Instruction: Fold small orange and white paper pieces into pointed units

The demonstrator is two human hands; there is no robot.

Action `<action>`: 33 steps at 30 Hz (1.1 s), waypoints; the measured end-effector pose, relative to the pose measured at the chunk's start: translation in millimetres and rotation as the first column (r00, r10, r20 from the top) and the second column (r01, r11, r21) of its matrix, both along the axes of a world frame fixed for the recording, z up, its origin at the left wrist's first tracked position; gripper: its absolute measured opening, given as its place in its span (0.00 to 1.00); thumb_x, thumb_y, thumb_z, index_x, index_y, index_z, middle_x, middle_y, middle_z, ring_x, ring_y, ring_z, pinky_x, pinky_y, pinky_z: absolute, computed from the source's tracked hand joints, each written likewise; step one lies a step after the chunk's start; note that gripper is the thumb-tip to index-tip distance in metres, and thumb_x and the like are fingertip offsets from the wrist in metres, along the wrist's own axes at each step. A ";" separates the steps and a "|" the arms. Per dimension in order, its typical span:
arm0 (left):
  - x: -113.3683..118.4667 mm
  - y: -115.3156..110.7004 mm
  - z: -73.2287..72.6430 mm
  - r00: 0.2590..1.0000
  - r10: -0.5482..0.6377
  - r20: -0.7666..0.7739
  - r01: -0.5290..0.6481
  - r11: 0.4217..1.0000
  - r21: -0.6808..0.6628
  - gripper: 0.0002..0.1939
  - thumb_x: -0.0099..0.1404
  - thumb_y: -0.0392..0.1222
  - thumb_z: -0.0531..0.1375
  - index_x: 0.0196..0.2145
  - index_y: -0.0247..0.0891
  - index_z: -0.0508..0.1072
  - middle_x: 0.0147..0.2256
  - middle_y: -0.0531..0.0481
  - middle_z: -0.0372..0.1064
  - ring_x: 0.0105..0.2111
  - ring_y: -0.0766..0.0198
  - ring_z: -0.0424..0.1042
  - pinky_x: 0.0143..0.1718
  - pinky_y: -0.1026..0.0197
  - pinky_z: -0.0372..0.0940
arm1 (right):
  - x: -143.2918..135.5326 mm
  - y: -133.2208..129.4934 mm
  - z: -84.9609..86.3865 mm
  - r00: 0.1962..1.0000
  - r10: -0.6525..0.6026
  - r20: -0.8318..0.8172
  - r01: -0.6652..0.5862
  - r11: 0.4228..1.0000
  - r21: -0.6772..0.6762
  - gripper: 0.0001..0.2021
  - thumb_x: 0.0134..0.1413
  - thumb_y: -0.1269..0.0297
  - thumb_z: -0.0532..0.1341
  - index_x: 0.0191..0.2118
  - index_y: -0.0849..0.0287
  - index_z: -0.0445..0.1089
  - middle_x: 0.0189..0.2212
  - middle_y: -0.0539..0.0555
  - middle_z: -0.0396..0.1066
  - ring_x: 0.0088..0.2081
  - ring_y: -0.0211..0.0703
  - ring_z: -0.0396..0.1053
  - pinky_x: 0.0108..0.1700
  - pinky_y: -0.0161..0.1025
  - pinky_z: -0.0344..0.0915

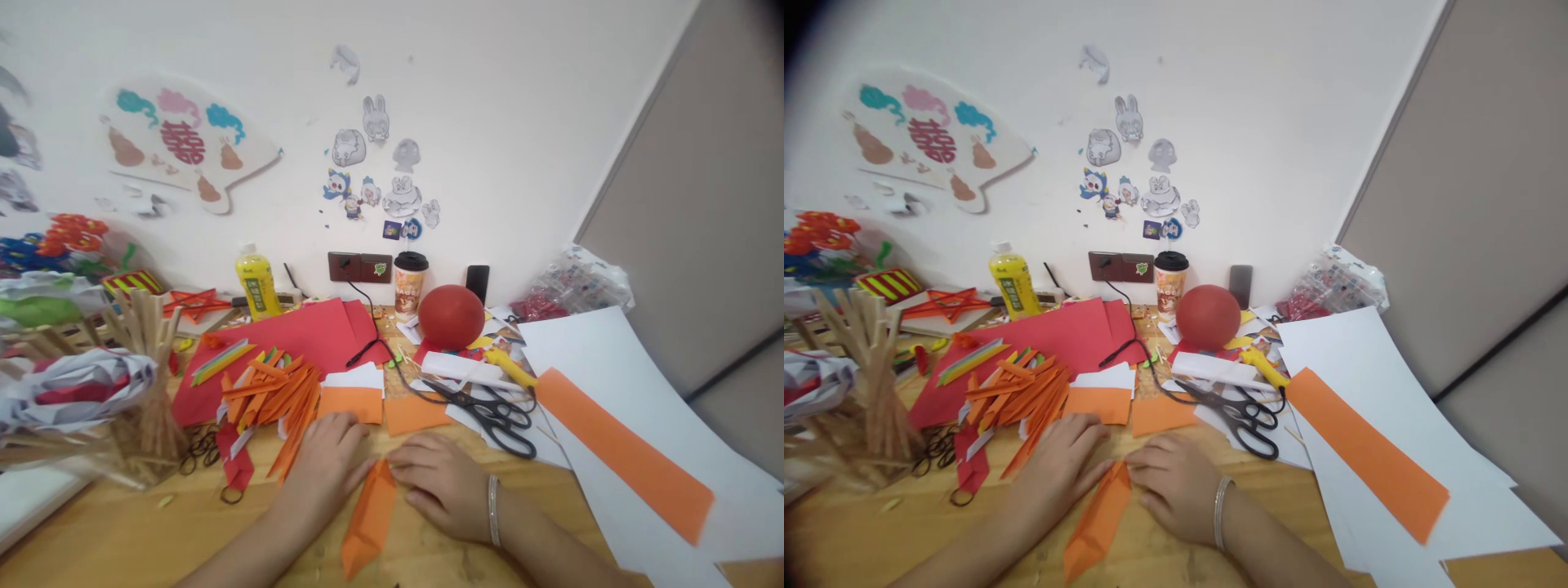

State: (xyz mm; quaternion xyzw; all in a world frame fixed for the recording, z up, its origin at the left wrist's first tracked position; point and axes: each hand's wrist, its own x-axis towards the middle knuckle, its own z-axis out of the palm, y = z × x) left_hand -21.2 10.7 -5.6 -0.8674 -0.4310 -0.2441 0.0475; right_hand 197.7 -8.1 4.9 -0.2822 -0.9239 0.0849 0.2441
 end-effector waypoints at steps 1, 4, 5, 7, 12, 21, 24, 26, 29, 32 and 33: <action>-0.6 -0.1 1.4 1.000 -0.003 0.013 0.003 1.000 0.023 0.05 0.61 0.39 0.56 0.36 0.38 0.66 0.37 0.46 0.65 0.36 0.56 0.64 0.36 0.56 0.59 | 0.1 0.9 -1.0 0.999 0.016 0.050 -0.019 0.998 0.055 0.12 0.56 0.69 0.53 0.45 0.60 0.67 0.45 0.55 0.70 0.45 0.44 0.62 0.49 0.43 0.60; -1.7 -1.9 8.5 0.999 -0.021 0.040 0.019 0.998 0.063 0.06 0.64 0.36 0.50 0.35 0.37 0.66 0.35 0.47 0.65 0.35 0.57 0.63 0.35 0.56 0.58 | -3.6 1.2 -4.6 0.991 0.007 0.136 -0.037 0.976 0.216 0.12 0.58 0.73 0.50 0.43 0.62 0.68 0.44 0.57 0.71 0.44 0.44 0.64 0.47 0.42 0.61; -1.5 -3.1 11.4 0.999 -0.029 0.044 0.026 0.997 0.068 0.08 0.65 0.35 0.48 0.34 0.37 0.66 0.33 0.47 0.65 0.34 0.58 0.63 0.35 0.57 0.58 | -5.2 0.9 -5.6 0.990 0.006 0.144 -0.043 0.966 0.256 0.12 0.58 0.74 0.49 0.42 0.62 0.68 0.42 0.57 0.72 0.42 0.43 0.64 0.46 0.42 0.62; -0.6 -5.8 16.7 0.998 -0.044 0.044 0.041 0.997 0.072 0.10 0.65 0.33 0.47 0.34 0.37 0.67 0.31 0.48 0.65 0.32 0.59 0.63 0.34 0.57 0.58 | -7.5 0.3 -7.6 0.987 0.004 0.162 -0.054 0.952 0.302 0.12 0.59 0.75 0.49 0.39 0.62 0.69 0.38 0.57 0.73 0.38 0.42 0.65 0.43 0.41 0.63; 1.4 -8.9 18.8 0.996 -0.063 0.060 0.058 0.995 0.081 0.10 0.62 0.30 0.47 0.33 0.37 0.67 0.29 0.49 0.65 0.31 0.59 0.63 0.32 0.58 0.57 | -6.7 -1.6 -11.9 0.976 0.000 0.216 -0.066 0.952 0.300 0.11 0.60 0.72 0.49 0.42 0.61 0.67 0.44 0.57 0.70 0.43 0.41 0.64 0.48 0.41 0.60; -2.1 -5.9 19.5 0.995 -0.061 0.081 0.056 0.996 0.063 0.12 0.63 0.31 0.46 0.32 0.36 0.68 0.29 0.48 0.66 0.31 0.60 0.64 0.32 0.58 0.60 | -1.5 -0.2 -4.2 0.971 -0.150 0.189 0.103 0.967 0.235 0.09 0.58 0.70 0.51 0.39 0.60 0.68 0.31 0.55 0.70 0.33 0.43 0.62 0.37 0.41 0.57; -0.4 -9.8 21.8 0.992 -0.128 0.008 0.127 0.990 0.062 0.14 0.63 0.30 0.46 0.32 0.36 0.70 0.29 0.47 0.68 0.30 0.60 0.66 0.31 0.58 0.62 | 4.9 3.4 -4.4 0.951 -0.276 0.138 0.241 0.944 0.223 0.07 0.57 0.68 0.53 0.36 0.59 0.69 0.27 0.54 0.68 0.31 0.43 0.61 0.33 0.40 0.56; 1.0 -13.1 19.3 0.983 -0.170 -0.074 0.176 0.981 0.085 0.15 0.63 0.30 0.46 0.32 0.36 0.72 0.29 0.46 0.70 0.29 0.60 0.67 0.31 0.58 0.64 | 8.5 6.2 -6.6 0.936 -0.330 0.122 0.300 0.930 0.212 0.05 0.55 0.66 0.56 0.34 0.59 0.69 0.26 0.53 0.68 0.31 0.43 0.61 0.32 0.39 0.56; 1.7 -15.3 8.8 0.977 -0.164 -0.134 0.188 0.964 0.190 0.16 0.64 0.30 0.45 0.38 0.35 0.72 0.35 0.43 0.73 0.33 0.57 0.70 0.34 0.55 0.67 | 10.7 9.7 -10.9 0.928 -0.352 0.124 0.321 0.922 0.219 0.05 0.53 0.64 0.60 0.30 0.59 0.68 0.26 0.52 0.68 0.31 0.43 0.61 0.32 0.39 0.56; 0.1 -11.0 -2.0 0.985 -0.146 -0.089 0.166 0.946 0.278 0.16 0.66 0.32 0.46 0.46 0.34 0.70 0.45 0.41 0.71 0.43 0.55 0.70 0.41 0.54 0.68 | 10.5 11.6 -13.7 0.942 -0.321 0.102 0.292 0.928 0.232 0.05 0.52 0.65 0.62 0.29 0.60 0.68 0.29 0.53 0.70 0.32 0.43 0.62 0.34 0.39 0.58; -0.7 -8.5 -4.0 0.986 -0.152 -0.072 0.166 0.948 0.273 0.16 0.66 0.33 0.46 0.46 0.34 0.70 0.46 0.41 0.71 0.44 0.56 0.70 0.42 0.55 0.68 | 10.5 11.9 -14.1 0.949 -0.303 0.086 0.276 0.932 0.236 0.04 0.52 0.66 0.62 0.29 0.60 0.68 0.31 0.53 0.71 0.34 0.43 0.63 0.35 0.40 0.59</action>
